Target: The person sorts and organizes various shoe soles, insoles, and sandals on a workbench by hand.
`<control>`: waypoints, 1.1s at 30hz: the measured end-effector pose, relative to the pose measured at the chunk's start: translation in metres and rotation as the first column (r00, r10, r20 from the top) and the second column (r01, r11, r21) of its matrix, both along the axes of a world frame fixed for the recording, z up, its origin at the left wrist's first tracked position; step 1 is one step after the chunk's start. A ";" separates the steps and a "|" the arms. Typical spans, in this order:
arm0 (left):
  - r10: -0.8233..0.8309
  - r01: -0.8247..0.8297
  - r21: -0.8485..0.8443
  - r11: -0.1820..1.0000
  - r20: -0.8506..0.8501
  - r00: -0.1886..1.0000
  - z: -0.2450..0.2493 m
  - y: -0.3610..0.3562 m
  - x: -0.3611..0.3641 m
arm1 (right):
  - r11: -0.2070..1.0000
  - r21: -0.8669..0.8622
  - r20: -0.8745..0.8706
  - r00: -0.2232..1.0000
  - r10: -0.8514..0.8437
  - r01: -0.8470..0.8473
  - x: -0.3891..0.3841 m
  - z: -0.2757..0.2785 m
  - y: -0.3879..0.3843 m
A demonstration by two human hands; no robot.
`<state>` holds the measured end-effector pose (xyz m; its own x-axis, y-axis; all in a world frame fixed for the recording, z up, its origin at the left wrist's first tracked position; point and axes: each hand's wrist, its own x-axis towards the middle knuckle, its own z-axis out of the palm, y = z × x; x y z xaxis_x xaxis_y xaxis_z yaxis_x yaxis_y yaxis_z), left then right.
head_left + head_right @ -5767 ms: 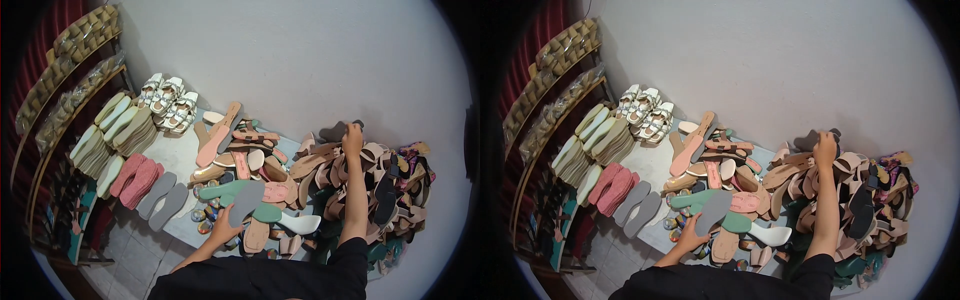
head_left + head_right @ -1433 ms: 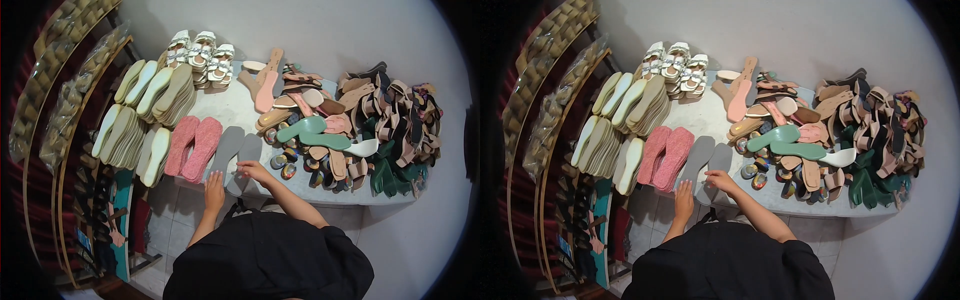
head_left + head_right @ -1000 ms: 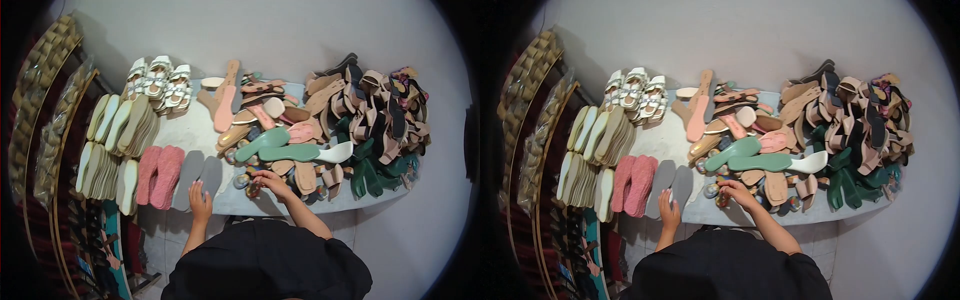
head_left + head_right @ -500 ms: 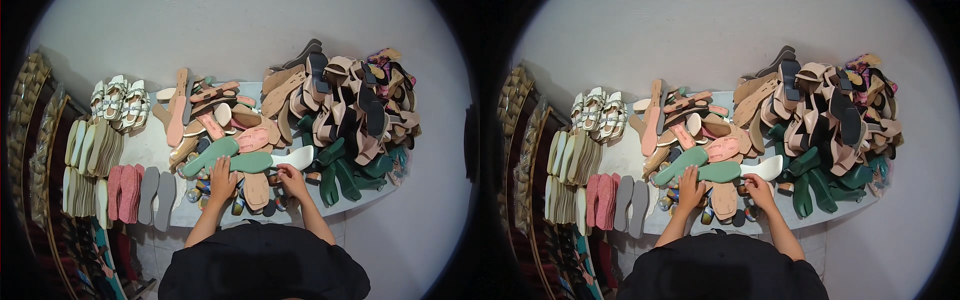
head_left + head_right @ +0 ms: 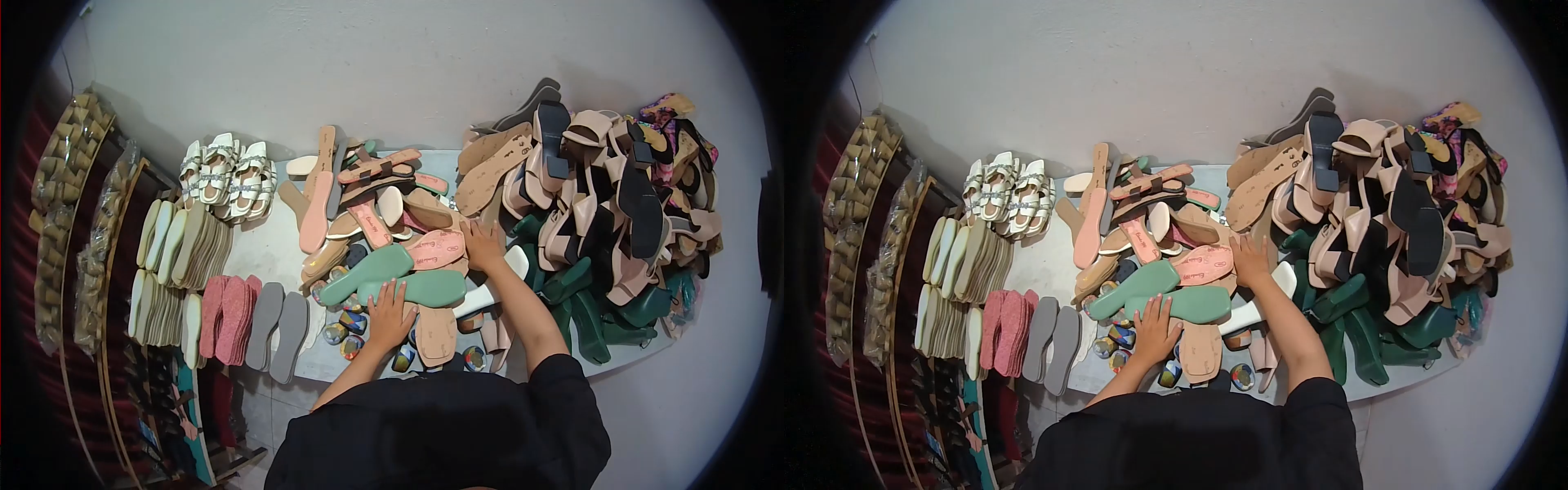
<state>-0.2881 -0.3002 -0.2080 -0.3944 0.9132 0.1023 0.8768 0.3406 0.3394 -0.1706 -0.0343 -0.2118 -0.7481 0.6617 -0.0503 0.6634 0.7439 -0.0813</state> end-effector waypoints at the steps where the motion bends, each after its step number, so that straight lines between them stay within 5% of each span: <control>1: 0.002 -0.002 0.002 1.000 -0.004 1.000 -0.001 0.000 -0.001 | 0.999 0.014 0.048 0.998 0.030 -0.031 0.001 -0.002 0.002; 11: 0.041 -0.047 0.068 0.997 0.095 0.995 0.010 0.002 -0.003 | 0.960 0.144 -0.206 0.942 0.266 -0.240 0.039 0.045 0.024; 12: 0.049 -0.060 0.086 0.995 0.127 0.991 0.013 0.001 -0.005 | 0.931 0.260 -0.300 0.895 0.329 -0.255 0.038 0.051 0.026; 15: 0.016 -0.060 0.220 0.974 0.199 0.980 0.018 -0.003 -0.014 | 0.921 0.288 -0.253 0.906 0.339 -0.263 0.041 0.080 0.032; 19: -0.029 -0.042 0.313 0.949 0.219 0.975 0.028 -0.007 -0.020 | 0.916 0.363 -0.426 0.843 0.327 -0.172 0.069 0.153 0.035; 22: -0.037 -0.075 0.416 0.906 0.255 0.966 0.037 0.000 -0.021 | 0.941 0.313 -0.542 0.789 0.287 -0.128 0.097 0.200 0.031; 25: -0.050 -0.089 0.503 0.860 0.257 0.965 0.052 0.011 -0.016 | 0.998 0.054 -0.752 0.659 0.016 0.036 0.122 0.221 0.018; 26: -0.063 -0.078 0.528 0.846 0.244 0.968 0.058 0.015 -0.015 | 0.997 -0.074 -0.817 0.573 -0.067 0.012 0.127 0.227 0.014; 33: -0.185 -0.027 0.694 0.719 0.228 0.956 0.089 0.049 -0.007 | 0.964 -0.250 -0.887 0.421 -0.190 -0.092 0.142 0.228 0.004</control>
<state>-0.2948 -0.2513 -0.1191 -0.4315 0.6611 0.6139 0.7296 -0.1444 0.6684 -0.0285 -0.0304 0.0166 -0.4216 0.7704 0.4783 0.1375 0.5756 -0.8061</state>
